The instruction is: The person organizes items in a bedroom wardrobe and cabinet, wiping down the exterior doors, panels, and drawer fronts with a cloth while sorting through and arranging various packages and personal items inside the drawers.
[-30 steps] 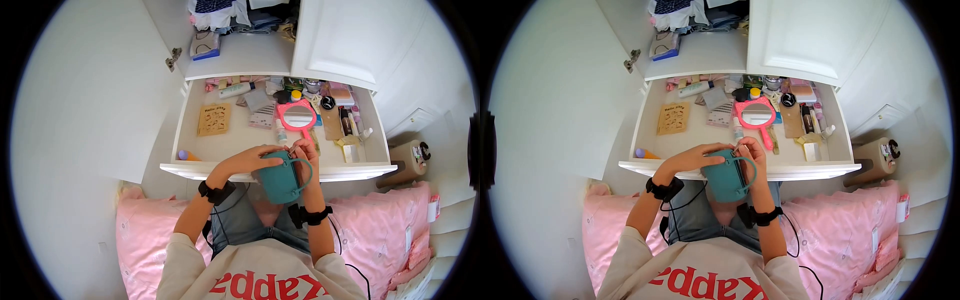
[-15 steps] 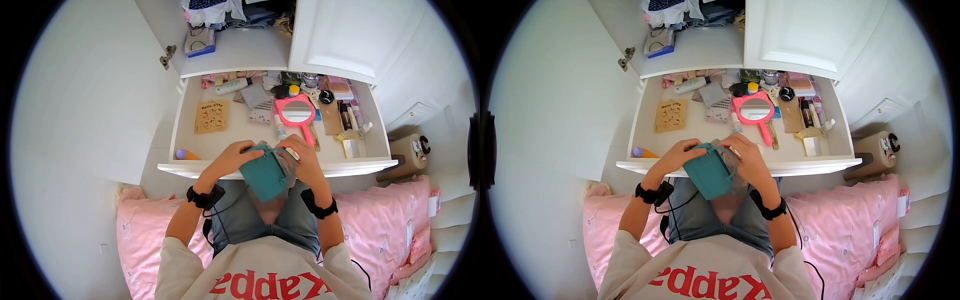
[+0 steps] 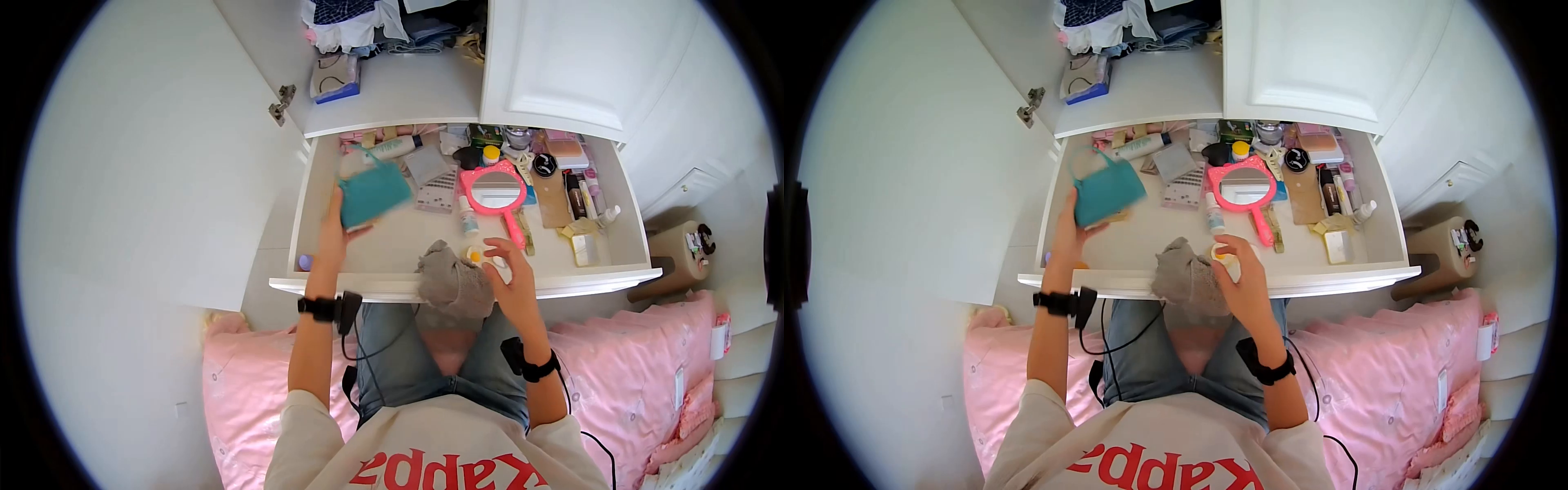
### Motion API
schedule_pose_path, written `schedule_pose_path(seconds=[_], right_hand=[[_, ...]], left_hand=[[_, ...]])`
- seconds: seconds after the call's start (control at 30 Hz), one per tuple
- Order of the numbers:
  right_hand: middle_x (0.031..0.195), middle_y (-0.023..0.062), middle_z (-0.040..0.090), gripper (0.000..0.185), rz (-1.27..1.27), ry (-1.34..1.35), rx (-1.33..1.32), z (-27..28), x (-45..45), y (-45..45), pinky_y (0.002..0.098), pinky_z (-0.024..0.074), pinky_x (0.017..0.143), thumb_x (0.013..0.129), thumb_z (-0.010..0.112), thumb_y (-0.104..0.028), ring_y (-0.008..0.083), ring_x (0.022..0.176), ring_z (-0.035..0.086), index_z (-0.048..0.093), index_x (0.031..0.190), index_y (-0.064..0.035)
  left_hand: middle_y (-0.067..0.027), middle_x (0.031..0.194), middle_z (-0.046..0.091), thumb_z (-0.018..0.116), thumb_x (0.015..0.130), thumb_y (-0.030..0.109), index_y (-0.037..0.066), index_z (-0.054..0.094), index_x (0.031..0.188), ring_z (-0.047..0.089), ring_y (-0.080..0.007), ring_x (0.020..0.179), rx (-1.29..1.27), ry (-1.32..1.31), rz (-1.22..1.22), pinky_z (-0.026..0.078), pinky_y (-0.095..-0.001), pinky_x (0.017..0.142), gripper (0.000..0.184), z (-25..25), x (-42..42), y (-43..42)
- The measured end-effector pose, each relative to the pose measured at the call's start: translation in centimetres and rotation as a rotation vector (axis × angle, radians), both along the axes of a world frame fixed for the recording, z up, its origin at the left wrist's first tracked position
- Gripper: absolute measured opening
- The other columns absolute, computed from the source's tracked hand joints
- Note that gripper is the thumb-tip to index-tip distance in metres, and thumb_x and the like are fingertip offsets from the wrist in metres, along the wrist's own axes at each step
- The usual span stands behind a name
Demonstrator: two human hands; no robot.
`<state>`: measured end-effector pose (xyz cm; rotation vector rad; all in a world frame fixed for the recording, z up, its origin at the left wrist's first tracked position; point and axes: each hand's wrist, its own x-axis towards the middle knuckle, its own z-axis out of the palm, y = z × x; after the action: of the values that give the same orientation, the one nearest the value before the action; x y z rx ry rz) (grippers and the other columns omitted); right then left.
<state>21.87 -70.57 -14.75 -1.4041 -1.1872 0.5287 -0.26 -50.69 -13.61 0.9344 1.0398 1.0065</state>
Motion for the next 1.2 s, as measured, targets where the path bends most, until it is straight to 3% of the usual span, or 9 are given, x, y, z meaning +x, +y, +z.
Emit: schedule_pose_path(seconds=[0.23,0.33,0.53,0.57,0.77,1.0,1.07,1.13,1.2], right_hand=[[0.105,0.0143,0.054,0.031,0.014,-0.286,-0.017,-3.0,-1.1,0.3,0.0356,0.0401,0.086,0.075,0.059,-0.003,0.0306,0.098,0.051,0.051,0.104,-0.0014],[0.106,0.0134,0.054,0.031,0.022,-0.376,-0.053,-3.0,-1.4,1.1,0.0372,0.0407,0.085,0.074,0.059,-0.005,0.0317,0.099,0.051,0.052,0.104,-0.0028],[0.111,0.0102,0.053,0.037,0.1,-0.465,-0.165,-3.2,-1.0,1.8,0.038,0.0415,0.084,0.075,0.061,-0.021,0.0292,0.101,0.05,0.052,0.107,-0.0051],[0.112,0.0099,0.052,0.04,0.123,-0.47,-0.181,-2.5,-0.8,1.7,0.0373,0.0412,0.084,0.076,0.061,-0.025,0.0282,0.102,0.05,0.051,0.109,-0.0057],[0.123,0.0115,0.047,0.062,0.254,-0.638,-0.273,-1.6,-0.1,2.3,0.0369,0.0363,0.093,0.074,0.062,-0.04,0.0271,0.111,0.046,0.044,0.122,-0.0061],[0.124,0.0185,0.045,0.072,0.426,-0.707,-0.262,-3.5,-4.2,5.1,0.0395,0.0297,0.1,0.071,0.063,-0.042,0.0309,0.114,0.043,0.039,0.126,-0.0018],[0.12,0.0182,0.047,0.071,0.434,-0.689,-0.244,-4.3,-7.7,6.8,0.04,0.0307,0.099,0.071,0.064,-0.042,0.0313,0.113,0.044,0.04,0.124,-0.001],[0.116,0.0178,0.05,0.069,0.438,-0.683,-0.23,-4.6,-10.0,7.7,0.0405,0.0316,0.098,0.071,0.064,-0.041,0.0313,0.11,0.046,0.042,0.122,-0.0002],[0.111,0.017,0.053,0.065,0.424,-0.687,-0.227,-4.5,-11.1,8.1,0.0408,0.0326,0.097,0.071,0.064,-0.04,0.0309,0.107,0.048,0.045,0.118,0.0003]], left_hand=[[-0.0179,0.105,0.051,0.065,0.078,0.033,-0.007,0.041,0.112,0.059,-0.0301,0.08,-0.244,0.192,0.266,0.056,-0.036,0.06,0.057,-8.2,-0.7,11.8],[-0.0202,0.107,0.048,0.067,0.077,0.028,-0.007,0.037,0.115,0.059,-0.0313,0.08,-0.02,0.452,0.441,0.057,-0.0344,0.056,0.06,-10.5,0.7,14.3],[-0.0228,0.118,0.041,0.068,0.073,0.029,-0.006,0.024,0.12,0.051,-0.0344,0.101,-0.011,0.773,0.581,0.051,-0.0442,0.079,0.073,-12.1,3.6,18.2],[-0.0214,0.127,0.033,0.069,0.071,0.03,0.0,0.019,0.127,0.044,-0.0357,0.111,-0.185,0.617,0.479,0.046,-0.0484,0.085,0.081,-11.7,3.8,18.1],[-0.0219,0.137,0.019,0.07,0.069,0.026,0.004,0.006,0.139,0.032,-0.0365,0.121,-0.229,0.881,0.467,0.036,-0.0494,0.094,0.097,-17.4,3.1,21.7],[-0.0162,0.132,0.033,0.06,0.076,0.014,-0.002,0.025,0.134,0.031,-0.027,0.124,0.098,0.324,0.131,0.031,-0.0373,0.098,0.07,-13.6,0.6,20.1],[-0.0119,0.129,0.04,0.055,0.079,0.009,-0.002,0.034,0.13,0.035,-0.0223,0.122,0.03,0.022,-0.008,0.032,-0.0336,0.098,0.056,-5.4,3.8,15.3],[-0.0074,0.122,0.048,0.051,0.081,0.006,-0.001,0.044,0.122,0.043,-0.0177,0.115,0.182,0.258,-0.163,0.033,-0.0316,0.096,0.042,1.0,6.4,8.6],[-0.0109,0.117,0.053,0.052,0.082,0.008,0.0,0.048,0.118,0.049,-0.021,0.109,0.494,0.403,-0.38,0.035,-0.0323,0.095,0.037,0.0,5.0,4.3]])
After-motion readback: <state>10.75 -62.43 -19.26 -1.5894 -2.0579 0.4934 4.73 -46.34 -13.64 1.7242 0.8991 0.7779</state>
